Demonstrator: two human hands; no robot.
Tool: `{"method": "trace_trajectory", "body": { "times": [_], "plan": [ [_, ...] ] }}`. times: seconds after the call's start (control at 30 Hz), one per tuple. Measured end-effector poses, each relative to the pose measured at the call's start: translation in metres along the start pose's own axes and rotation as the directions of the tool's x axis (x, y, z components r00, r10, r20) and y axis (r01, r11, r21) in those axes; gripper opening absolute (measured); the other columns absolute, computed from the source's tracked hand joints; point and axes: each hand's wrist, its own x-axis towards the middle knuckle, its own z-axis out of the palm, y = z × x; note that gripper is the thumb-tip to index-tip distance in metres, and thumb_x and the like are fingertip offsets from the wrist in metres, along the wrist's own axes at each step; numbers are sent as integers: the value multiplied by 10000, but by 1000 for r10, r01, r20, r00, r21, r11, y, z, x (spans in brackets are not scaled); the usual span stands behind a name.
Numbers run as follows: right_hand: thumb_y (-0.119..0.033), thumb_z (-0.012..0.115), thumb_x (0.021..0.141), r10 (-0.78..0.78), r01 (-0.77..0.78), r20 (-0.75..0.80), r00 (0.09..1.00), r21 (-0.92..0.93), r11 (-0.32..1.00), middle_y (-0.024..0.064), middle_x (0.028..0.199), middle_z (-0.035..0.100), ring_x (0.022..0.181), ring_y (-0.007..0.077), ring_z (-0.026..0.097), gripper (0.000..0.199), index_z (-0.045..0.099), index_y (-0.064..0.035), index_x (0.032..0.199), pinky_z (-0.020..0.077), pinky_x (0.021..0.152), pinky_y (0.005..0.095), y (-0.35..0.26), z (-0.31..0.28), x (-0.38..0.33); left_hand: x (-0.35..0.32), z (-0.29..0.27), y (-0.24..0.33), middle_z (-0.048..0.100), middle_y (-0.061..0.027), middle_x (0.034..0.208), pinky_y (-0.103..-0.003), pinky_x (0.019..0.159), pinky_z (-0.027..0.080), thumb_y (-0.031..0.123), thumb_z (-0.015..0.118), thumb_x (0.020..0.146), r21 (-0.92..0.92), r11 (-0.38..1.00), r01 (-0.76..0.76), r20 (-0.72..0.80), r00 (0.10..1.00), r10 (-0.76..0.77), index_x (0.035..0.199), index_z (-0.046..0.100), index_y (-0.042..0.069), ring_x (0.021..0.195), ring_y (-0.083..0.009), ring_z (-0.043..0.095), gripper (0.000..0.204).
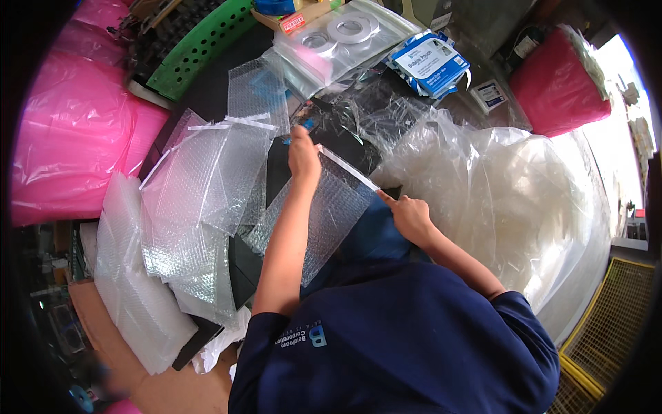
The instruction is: The person handles bubble wrap sheets and clear adhesive tape at a workbench. They apply strips of tape to the edges of the bubble wrap sheets and stack them. The person also moves a large white plastic bag and a stack of blue packages on the table.
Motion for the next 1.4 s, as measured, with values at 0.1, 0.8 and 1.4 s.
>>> {"method": "trace_trajectory", "body": {
  "times": [0.1, 0.8, 1.4],
  "plan": [
    [-227, 530, 879, 46, -43, -39, 998, 67, 997, 124, 766, 636, 647, 294, 647, 433, 498, -260, 1309, 503, 548, 402, 1, 5, 5, -26, 1, 46, 549, -144, 846, -385, 671, 478, 140, 704, 774, -216, 959, -181, 235, 944, 231, 851, 518, 31, 781, -320, 586, 229],
    [-188, 665, 747, -494, 508, -306, 813, -41, 861, 23, 939, 628, 1008, 229, 565, 151, 710, -172, 889, 407, 883, 411, 2, -61, 203, -37, -1, -32, 534, -121, 798, -423, 649, 440, 139, 708, 716, -380, 924, 44, -40, 997, -64, 792, 568, 39, 721, -318, 546, 187],
    [-29, 658, 719, -380, 629, -547, 746, 390, 672, 114, 875, 659, 908, 291, 621, 59, 683, -25, 772, 339, 1031, 460, -14, -2, 182, -18, 6, -3, 485, -114, 1039, -417, 837, 470, 289, 859, 526, 56, 885, 462, 183, 866, -465, 920, 515, 82, 1015, -326, 508, 562]
  ]
}}
